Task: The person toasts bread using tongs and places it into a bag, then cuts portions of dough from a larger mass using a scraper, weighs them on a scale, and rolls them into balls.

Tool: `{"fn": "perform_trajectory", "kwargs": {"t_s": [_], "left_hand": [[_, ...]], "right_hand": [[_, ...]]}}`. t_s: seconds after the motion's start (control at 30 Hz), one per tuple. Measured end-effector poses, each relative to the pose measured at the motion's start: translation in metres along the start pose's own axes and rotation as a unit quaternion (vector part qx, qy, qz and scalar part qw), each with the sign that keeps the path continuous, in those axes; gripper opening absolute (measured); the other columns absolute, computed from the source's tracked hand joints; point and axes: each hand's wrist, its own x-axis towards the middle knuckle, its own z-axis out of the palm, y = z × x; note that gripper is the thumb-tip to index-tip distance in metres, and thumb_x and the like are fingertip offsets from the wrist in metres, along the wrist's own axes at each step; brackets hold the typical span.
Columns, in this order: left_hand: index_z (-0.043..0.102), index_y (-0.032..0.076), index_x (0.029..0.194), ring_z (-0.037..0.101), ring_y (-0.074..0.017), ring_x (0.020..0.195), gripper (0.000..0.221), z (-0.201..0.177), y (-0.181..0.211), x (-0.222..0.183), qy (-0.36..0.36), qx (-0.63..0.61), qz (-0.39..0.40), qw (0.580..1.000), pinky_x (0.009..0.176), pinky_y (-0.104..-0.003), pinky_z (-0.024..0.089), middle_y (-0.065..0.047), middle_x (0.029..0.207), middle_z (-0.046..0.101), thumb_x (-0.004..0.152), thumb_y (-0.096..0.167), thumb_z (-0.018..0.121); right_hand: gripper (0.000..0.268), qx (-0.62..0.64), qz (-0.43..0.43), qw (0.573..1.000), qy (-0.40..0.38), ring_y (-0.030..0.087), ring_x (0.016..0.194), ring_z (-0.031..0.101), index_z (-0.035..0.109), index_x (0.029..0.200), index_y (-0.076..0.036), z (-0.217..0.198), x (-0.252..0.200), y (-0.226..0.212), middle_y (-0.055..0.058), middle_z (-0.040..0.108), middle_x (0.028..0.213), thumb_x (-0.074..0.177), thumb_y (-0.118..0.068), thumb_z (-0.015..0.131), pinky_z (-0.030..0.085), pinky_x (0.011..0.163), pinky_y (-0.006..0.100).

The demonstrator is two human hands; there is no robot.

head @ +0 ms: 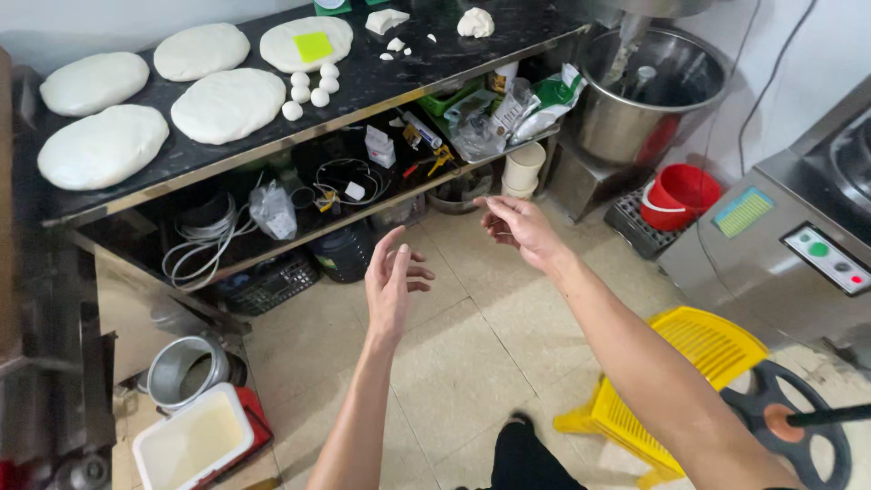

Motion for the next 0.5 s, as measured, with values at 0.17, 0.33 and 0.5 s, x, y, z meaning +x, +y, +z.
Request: {"fn": "perform_trajectory", "kwargs": {"t_s": [0.17,0.33,0.5], "left_hand": [[0.054,0.010,0.145,0.073,-0.0182,0.087,0.043,0.010,-0.045,0.165,0.003,0.034,0.006,0.999,0.066,-0.031,0.059,-0.011,0.109,0.073,0.104,0.024,0.056],[0.053,0.012,0.145,0.074,-0.0205,0.095,0.044,0.016,-0.067,0.313,0.056,0.060,0.002,0.997,0.073,-0.033,0.061,-0.011,0.118,0.073,0.104,0.026,0.055],[0.051,0.008,0.145,0.074,-0.0218,0.099,0.046,-0.002,-0.068,0.428,0.131,0.040,0.000,0.991,0.076,-0.035,0.062,-0.012,0.121,0.071,0.102,0.023,0.057]], "right_hand": [[0.030,0.001,0.029,0.999,-0.027,0.005,0.072,0.063,0.072,0.122,-0.016,-0.053,0.182,0.005,-0.004,0.070,0.086,0.103,-0.035,0.059,0.051,0.065,0.024],[0.035,0.000,0.041,0.995,-0.096,0.008,0.077,0.068,0.069,0.128,-0.013,-0.085,0.357,-0.018,0.000,0.073,0.091,0.102,-0.035,0.059,0.054,0.068,0.025],[0.041,-0.033,0.078,0.983,-0.163,0.012,0.084,0.072,0.065,0.133,-0.010,-0.061,0.506,-0.055,0.005,0.075,0.101,0.101,-0.035,0.059,0.058,0.073,0.027]]}}
